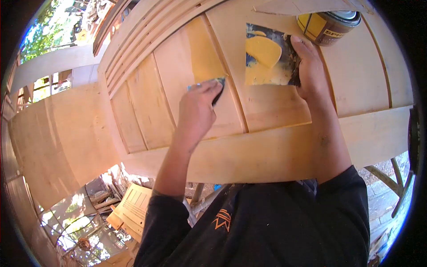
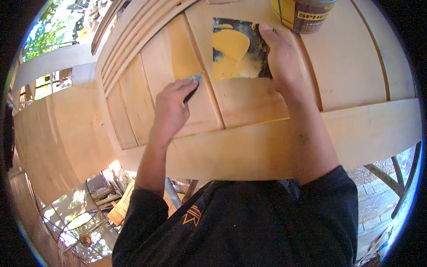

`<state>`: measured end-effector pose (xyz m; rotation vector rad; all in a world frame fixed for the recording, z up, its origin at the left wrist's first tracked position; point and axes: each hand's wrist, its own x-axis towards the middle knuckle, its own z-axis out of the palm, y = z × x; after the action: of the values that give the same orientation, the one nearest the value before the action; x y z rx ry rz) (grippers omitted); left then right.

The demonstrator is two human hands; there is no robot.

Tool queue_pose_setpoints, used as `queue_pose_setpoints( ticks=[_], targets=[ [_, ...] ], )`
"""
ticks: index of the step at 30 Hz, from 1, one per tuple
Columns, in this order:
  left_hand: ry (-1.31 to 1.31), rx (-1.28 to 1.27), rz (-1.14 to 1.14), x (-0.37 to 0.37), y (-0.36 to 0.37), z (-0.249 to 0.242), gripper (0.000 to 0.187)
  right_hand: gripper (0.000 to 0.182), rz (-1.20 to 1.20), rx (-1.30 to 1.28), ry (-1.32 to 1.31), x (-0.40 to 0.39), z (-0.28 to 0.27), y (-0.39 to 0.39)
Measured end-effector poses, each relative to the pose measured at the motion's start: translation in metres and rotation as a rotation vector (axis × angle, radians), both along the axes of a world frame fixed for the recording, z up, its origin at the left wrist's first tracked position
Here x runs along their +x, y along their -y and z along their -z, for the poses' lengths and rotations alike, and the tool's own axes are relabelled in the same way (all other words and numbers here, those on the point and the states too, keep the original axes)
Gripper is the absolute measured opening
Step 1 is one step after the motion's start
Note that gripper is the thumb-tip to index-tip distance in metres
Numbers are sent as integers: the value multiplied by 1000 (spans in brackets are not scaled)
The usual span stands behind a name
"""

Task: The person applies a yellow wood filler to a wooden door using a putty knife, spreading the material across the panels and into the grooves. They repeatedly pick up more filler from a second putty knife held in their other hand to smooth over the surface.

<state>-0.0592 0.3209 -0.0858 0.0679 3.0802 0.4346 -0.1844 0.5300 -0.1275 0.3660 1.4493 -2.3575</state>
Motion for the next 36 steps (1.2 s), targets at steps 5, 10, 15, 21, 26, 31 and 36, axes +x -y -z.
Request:
queue_pose_setpoints(
  ticks=[5,10,15,21,26,31,36],
  targets=[
    [59,-36,-40,60,-31,0,49,35,51,121,-105,-7,18,-4],
    [214,12,-40,97,-56,-18,56,37,45,-19,44,-2,2,-1],
    [334,259,-76,65,-18,-47,45,41,-46,57,-50,-4,8,-6],
    [222,194,-166,-69,78,-46,42,45,-62,207,-36,-3,6,0],
    [188,86,-67,-149,121,-31,42,43,-68,166,61,-2,-9,1],
    [182,66,15,-175,136,-16,40,39,-45,187,94,0,-10,5],
    [123,77,-22,-171,136,-7,39,40,-93,143,57,-1,-11,4]
  ],
)
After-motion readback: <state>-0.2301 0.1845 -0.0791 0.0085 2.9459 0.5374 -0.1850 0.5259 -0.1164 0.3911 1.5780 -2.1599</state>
